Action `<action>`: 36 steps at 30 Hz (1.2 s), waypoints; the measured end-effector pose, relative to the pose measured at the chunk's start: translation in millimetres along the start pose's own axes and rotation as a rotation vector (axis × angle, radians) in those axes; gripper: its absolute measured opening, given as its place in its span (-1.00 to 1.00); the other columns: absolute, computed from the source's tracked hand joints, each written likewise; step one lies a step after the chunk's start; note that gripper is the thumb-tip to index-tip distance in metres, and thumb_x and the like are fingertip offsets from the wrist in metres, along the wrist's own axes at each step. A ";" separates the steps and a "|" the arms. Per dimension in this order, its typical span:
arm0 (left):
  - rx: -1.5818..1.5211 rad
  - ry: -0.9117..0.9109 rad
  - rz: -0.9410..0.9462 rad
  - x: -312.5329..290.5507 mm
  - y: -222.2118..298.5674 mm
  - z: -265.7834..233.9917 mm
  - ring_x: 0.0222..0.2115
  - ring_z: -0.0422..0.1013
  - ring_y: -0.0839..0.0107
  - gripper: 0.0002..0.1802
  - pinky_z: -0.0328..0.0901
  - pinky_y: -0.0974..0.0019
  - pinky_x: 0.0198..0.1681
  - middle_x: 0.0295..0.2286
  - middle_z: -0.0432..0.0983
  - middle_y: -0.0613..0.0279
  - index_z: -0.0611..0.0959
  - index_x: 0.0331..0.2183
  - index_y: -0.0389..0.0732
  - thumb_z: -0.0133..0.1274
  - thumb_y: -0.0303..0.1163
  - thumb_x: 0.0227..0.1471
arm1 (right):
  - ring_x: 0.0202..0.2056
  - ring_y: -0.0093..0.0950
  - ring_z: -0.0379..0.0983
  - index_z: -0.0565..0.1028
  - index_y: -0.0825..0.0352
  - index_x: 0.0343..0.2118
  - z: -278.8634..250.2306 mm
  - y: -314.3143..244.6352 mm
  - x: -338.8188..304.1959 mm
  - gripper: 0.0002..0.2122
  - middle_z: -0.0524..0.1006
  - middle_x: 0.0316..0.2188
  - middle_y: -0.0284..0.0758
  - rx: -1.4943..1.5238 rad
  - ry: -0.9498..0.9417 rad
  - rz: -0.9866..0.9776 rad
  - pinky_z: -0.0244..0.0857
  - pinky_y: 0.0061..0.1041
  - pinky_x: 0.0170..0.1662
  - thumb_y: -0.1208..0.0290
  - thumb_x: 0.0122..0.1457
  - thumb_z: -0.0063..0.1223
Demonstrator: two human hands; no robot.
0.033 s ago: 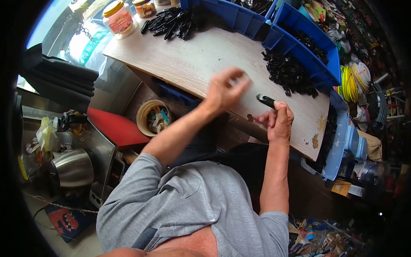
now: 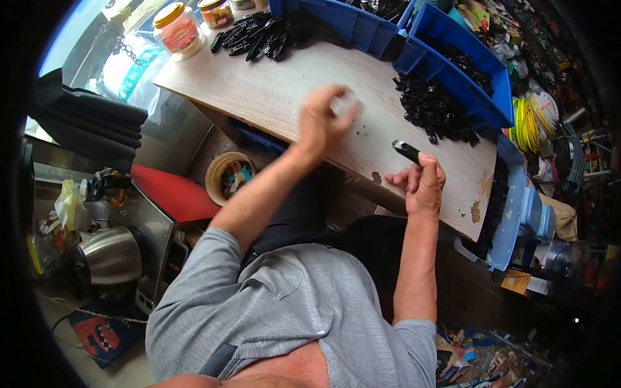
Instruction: Assembling small black plastic components at a workshop workbench.
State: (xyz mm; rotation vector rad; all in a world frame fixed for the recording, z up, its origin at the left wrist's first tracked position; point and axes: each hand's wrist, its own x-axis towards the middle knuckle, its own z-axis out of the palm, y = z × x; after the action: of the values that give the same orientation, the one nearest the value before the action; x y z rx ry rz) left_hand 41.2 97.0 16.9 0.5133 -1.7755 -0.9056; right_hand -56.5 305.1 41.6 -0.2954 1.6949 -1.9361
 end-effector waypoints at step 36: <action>0.401 0.012 0.122 19.8 -42.0 -58.9 -0.34 0.43 0.15 -0.77 0.31 0.16 -0.21 -0.39 0.58 0.16 0.67 -0.30 -0.20 0.24 -0.34 -0.06 | -0.78 -0.58 0.30 0.55 0.29 -0.28 -27.9 -39.4 75.1 -0.83 0.51 -0.57 -0.31 -0.751 0.276 0.171 0.24 -0.57 -0.76 0.36 0.09 0.18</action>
State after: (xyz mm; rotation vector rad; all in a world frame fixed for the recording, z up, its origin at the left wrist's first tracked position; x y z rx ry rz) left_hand 85.1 37.0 7.0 0.6541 -1.9630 -0.4603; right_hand -142.6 291.2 60.7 -0.1439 2.4970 -1.1890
